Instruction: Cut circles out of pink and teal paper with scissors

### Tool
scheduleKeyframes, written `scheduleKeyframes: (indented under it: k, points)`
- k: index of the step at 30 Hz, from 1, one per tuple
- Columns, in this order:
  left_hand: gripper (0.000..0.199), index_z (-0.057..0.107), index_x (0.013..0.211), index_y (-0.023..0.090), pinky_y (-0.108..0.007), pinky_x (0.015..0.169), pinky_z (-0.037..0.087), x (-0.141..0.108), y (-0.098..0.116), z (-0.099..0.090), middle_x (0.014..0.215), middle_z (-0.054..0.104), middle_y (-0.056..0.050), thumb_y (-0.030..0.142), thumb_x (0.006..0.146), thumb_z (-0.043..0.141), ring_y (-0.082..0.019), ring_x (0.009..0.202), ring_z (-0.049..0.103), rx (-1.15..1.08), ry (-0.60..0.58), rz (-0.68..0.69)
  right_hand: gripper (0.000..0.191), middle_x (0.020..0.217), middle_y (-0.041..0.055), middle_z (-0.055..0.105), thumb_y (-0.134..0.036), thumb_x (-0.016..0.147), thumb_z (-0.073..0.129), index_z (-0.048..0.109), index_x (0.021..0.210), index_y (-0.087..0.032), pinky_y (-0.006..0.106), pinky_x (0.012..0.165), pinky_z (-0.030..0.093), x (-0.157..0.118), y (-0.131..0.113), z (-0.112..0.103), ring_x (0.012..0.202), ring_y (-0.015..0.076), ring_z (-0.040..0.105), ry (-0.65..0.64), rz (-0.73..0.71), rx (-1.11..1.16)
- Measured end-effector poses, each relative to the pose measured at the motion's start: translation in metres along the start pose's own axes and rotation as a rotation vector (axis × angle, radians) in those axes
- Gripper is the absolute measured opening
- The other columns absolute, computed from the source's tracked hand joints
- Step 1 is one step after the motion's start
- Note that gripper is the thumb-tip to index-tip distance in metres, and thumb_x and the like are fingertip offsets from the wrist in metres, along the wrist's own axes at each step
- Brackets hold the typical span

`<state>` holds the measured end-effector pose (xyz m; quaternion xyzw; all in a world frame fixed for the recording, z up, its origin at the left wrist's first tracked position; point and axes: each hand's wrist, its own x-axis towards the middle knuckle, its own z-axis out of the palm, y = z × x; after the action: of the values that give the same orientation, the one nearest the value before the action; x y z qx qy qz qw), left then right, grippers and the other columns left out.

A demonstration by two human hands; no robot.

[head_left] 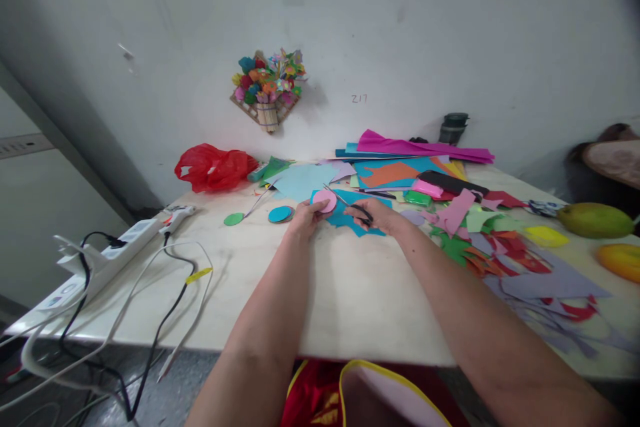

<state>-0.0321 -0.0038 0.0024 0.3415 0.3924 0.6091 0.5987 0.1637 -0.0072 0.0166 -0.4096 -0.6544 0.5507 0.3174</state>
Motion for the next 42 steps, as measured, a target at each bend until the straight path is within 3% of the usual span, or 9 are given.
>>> scheduleKeyframes:
  k: [8,18,33,42]
  points:
    - [0.009,0.066,0.076,0.008,-0.028,0.067,0.060,-0.0019,0.0016,0.0020,0.072,0.071,-0.008,0.002,0.069,0.070,-0.016,0.065,0.067,-0.041,0.009,-0.004,0.040,0.050,-0.0023,0.053,-0.048,0.069,0.076,0.052,0.063,-0.017,0.018,0.033,0.027,-0.0031,-0.0036,0.0021,0.037,0.0056,0.043,0.008,0.012,-0.001]
    - [0.011,0.068,0.080,0.007,-0.028,0.064,0.059,-0.0017,-0.0007,0.0037,0.075,0.071,-0.008,0.003,0.070,0.071,-0.016,0.065,0.067,-0.027,-0.007,-0.014,0.038,0.050,-0.0014,0.054,-0.047,0.071,0.075,0.053,0.062,-0.016,0.019,0.031,0.019,-0.0027,-0.0022,0.0030,0.035,0.0060,0.044,0.001,-0.037,0.000]
    - [0.012,0.067,0.078,0.008,-0.033,0.072,0.060,-0.0020,0.0023,0.0041,0.073,0.071,-0.008,0.000,0.069,0.070,-0.017,0.066,0.068,-0.057,0.033,-0.016,0.039,0.050,-0.0032,0.053,-0.044,0.070,0.077,0.050,0.060,-0.017,0.019,0.035,0.030,0.0002,-0.0012,0.0028,0.036,0.0053,0.041,0.027,0.013,-0.002]
    - [0.010,0.067,0.078,0.009,-0.026,0.063,0.058,-0.0021,0.0032,0.0046,0.071,0.071,-0.007,0.001,0.072,0.068,-0.016,0.064,0.067,-0.063,0.052,-0.024,0.038,0.049,-0.0039,0.052,-0.044,0.070,0.076,0.051,0.062,-0.017,0.018,0.035,0.028,0.0022,0.0011,0.0015,0.036,0.0053,0.041,0.019,0.003,-0.008]
